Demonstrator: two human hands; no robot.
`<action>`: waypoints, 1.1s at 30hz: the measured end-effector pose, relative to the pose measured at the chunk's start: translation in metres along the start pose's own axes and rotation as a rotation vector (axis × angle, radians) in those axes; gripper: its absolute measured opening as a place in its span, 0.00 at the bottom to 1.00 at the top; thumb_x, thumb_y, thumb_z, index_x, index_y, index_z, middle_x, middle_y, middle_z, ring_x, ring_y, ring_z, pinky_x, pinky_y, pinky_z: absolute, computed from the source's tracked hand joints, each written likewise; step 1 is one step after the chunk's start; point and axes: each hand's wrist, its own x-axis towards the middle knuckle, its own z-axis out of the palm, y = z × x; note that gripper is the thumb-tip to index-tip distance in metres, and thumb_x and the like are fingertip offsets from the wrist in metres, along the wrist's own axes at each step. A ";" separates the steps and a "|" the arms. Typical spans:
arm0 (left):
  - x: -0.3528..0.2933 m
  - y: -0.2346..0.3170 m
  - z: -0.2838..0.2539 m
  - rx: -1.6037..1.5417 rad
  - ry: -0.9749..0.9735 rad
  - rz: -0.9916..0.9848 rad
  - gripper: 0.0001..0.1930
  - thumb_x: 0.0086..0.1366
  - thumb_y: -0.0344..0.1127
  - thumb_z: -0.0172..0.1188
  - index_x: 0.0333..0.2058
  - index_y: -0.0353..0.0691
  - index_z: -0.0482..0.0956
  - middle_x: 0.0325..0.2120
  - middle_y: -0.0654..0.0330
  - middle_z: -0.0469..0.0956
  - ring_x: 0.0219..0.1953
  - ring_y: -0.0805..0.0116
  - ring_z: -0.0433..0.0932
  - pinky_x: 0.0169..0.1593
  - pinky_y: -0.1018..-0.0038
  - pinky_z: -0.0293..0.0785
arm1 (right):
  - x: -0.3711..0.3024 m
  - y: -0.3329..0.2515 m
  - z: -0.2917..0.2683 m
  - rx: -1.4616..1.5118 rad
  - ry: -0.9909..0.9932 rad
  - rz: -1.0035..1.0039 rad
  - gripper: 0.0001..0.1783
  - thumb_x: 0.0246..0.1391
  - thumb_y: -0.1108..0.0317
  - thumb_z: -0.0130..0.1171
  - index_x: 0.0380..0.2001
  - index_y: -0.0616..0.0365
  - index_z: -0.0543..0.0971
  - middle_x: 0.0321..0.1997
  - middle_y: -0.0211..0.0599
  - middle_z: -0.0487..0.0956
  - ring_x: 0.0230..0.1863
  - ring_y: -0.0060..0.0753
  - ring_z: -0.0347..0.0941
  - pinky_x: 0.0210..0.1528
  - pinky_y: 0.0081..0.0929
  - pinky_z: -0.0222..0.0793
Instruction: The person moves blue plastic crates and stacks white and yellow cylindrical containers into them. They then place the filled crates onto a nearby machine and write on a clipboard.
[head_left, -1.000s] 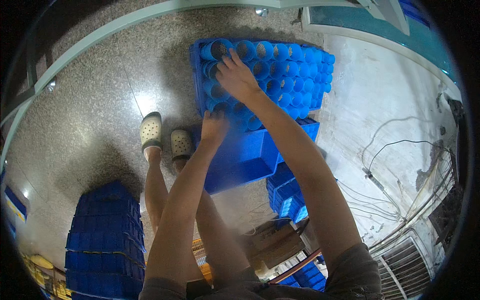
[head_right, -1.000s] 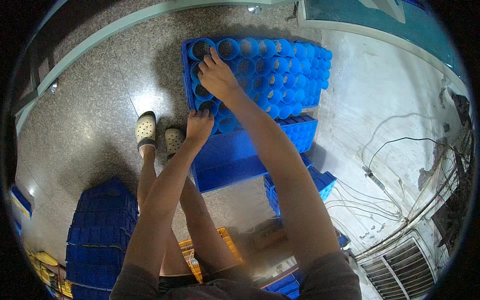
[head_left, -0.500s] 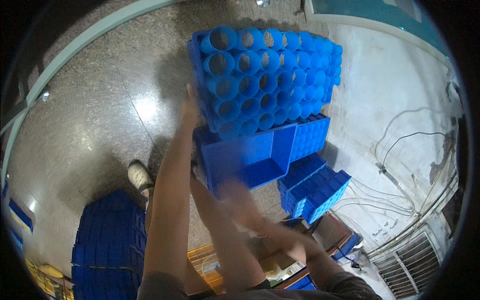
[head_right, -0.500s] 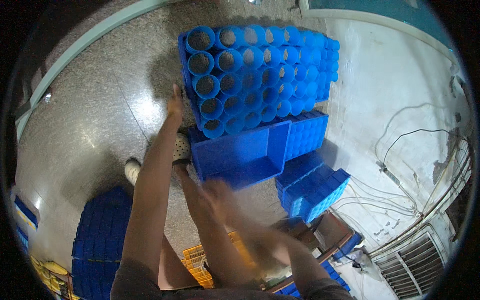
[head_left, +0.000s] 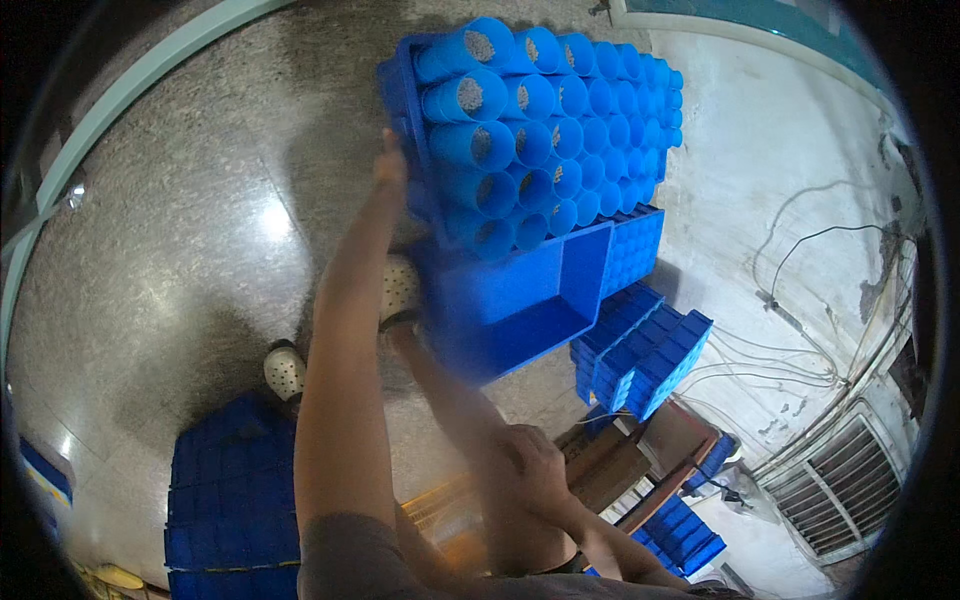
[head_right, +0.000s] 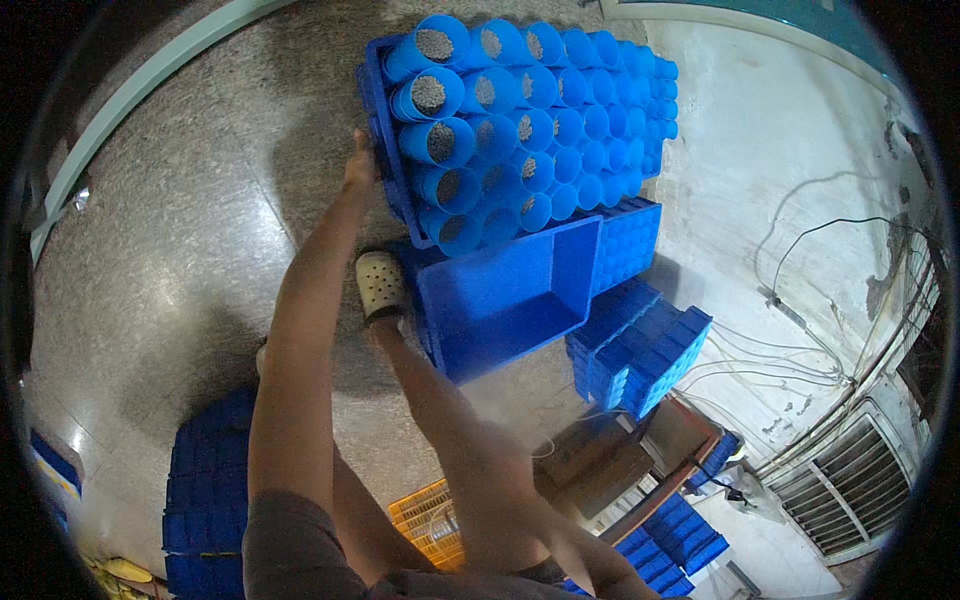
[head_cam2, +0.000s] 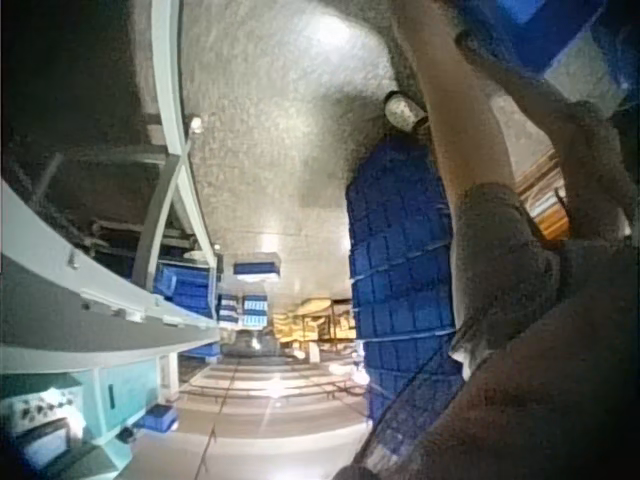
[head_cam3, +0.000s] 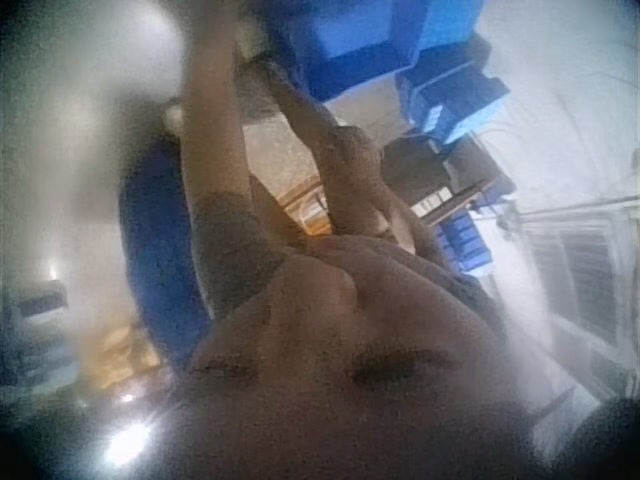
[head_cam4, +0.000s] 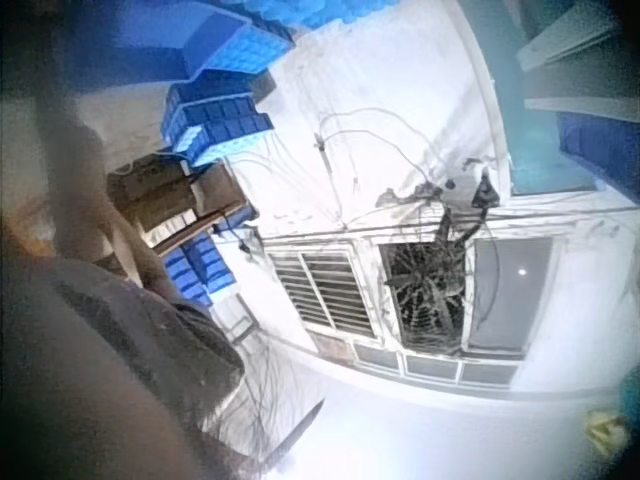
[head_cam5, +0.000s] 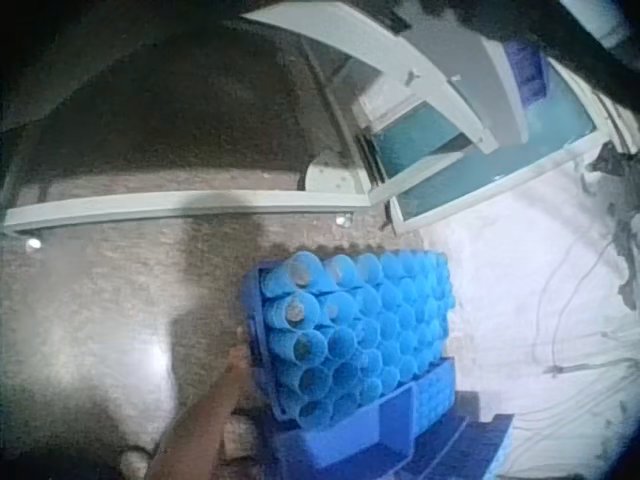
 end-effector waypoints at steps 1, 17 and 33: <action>-0.003 -0.001 -0.016 0.013 0.051 0.021 0.46 0.64 0.73 0.34 0.54 0.31 0.73 0.51 0.43 0.73 0.52 0.49 0.72 0.56 0.55 0.66 | -0.003 -0.004 0.001 0.013 0.009 0.000 0.16 0.45 0.71 0.60 0.40 0.59 0.78 0.43 0.47 0.79 0.47 0.55 0.74 0.48 0.44 0.72; -0.116 -0.035 -0.553 -0.257 0.272 0.314 0.37 0.68 0.67 0.37 0.54 0.35 0.69 0.48 0.54 0.71 0.50 0.61 0.68 0.57 0.62 0.64 | 0.070 0.126 0.104 -0.147 0.107 0.093 0.29 0.55 0.60 0.63 0.55 0.64 0.69 0.54 0.52 0.72 0.55 0.51 0.71 0.56 0.43 0.68; -0.400 -0.042 -0.758 -0.278 1.251 0.391 0.40 0.68 0.67 0.36 0.63 0.38 0.62 0.62 0.49 0.65 0.65 0.52 0.61 0.67 0.53 0.54 | 0.167 0.126 0.172 -0.146 0.112 0.042 0.25 0.47 0.57 0.63 0.42 0.67 0.73 0.30 0.55 0.79 0.33 0.58 0.77 0.33 0.47 0.72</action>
